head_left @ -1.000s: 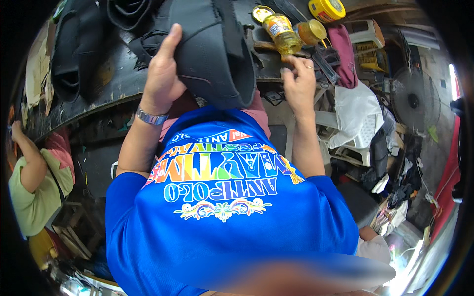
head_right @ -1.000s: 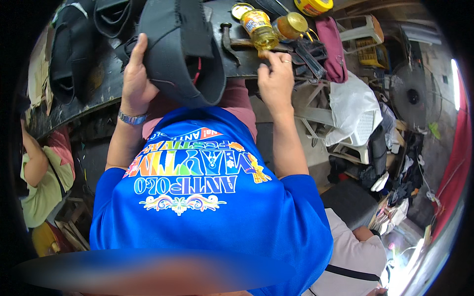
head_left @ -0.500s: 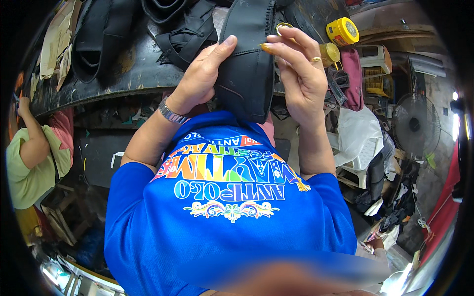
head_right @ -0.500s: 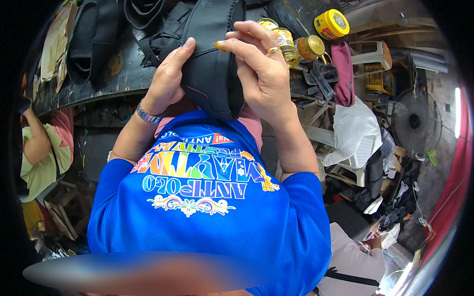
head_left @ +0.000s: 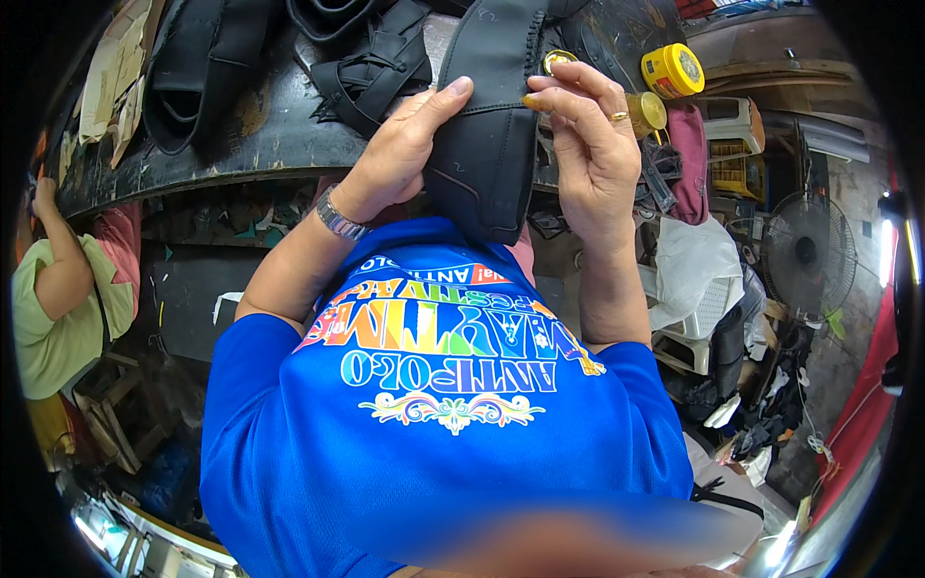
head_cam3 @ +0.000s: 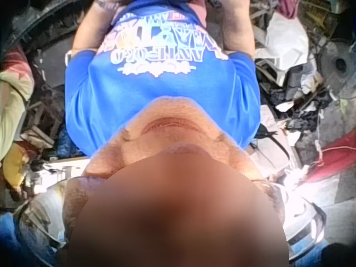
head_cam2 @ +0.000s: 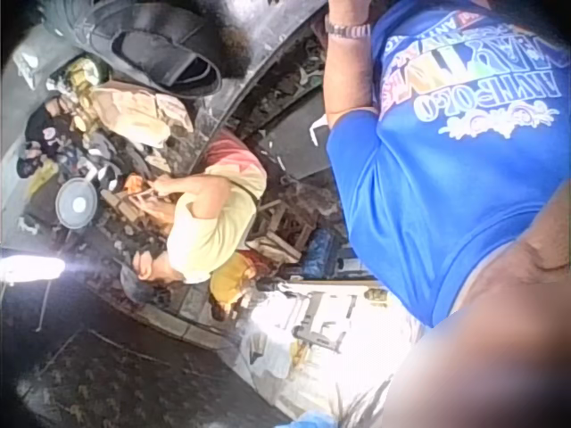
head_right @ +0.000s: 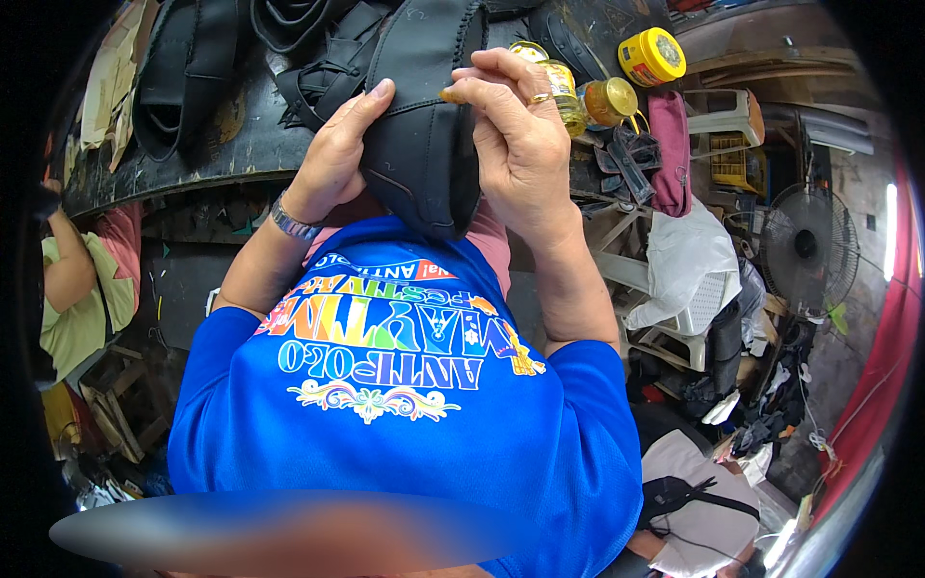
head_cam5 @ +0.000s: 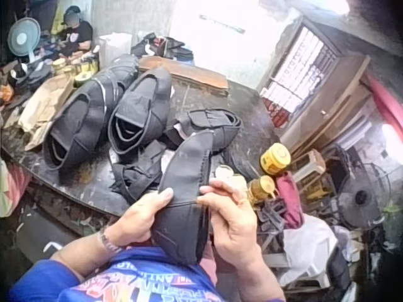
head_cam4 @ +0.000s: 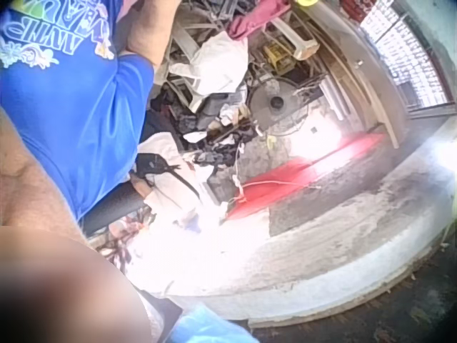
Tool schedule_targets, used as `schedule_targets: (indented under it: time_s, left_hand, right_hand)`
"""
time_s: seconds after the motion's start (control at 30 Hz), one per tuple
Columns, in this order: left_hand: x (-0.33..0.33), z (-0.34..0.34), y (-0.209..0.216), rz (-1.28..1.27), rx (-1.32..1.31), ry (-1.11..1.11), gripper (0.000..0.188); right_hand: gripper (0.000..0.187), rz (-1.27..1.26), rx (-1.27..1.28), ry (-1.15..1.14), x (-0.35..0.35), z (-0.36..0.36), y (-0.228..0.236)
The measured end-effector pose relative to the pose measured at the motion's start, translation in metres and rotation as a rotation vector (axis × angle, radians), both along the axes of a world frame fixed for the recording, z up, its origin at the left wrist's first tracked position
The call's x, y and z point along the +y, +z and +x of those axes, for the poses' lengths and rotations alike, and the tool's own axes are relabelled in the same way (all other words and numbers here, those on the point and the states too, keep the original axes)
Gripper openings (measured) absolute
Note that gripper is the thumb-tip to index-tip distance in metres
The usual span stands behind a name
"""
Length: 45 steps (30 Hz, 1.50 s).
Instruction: The person opens a jar of shoe polish and uses a small brush to apply the polish to the seams and edges of several black shoes. The person handles each shoe individually, turning them to reach different areas before placing them back on the workbench.
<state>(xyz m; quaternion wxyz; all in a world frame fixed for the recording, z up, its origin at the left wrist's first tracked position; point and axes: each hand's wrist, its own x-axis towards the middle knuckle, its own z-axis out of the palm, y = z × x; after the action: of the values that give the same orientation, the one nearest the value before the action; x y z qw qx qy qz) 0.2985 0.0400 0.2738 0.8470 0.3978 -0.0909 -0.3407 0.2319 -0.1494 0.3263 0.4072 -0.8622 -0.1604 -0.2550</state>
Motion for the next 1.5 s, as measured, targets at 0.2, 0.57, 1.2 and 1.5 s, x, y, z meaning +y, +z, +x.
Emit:
schedule_targets:
  time_s: [0.2, 0.57, 1.2, 1.5]
  left_hand:
    - [0.000, 0.001, -0.001, 0.018, -0.008, -0.006, 0.040]
    - [0.001, 0.006, 0.003, 0.014, -0.008, -0.002, 0.039]
    - [0.006, 0.009, 0.005, 0.011, 0.076, -0.036, 0.039]
    - [0.003, 0.002, 0.014, 0.014, 0.124, 0.024, 0.039]
  right_hand:
    - [0.024, -0.078, -0.031, 0.012, -0.001, 0.004, 0.005]
    - [0.024, -0.118, -0.014, 0.019, 0.005, 0.014, 0.005]
    - [0.043, -0.330, -0.086, -0.027, 0.011, 0.002, 0.003]
    - [0.037, -0.385, -0.172, 0.013, 0.008, 0.001, 0.001]
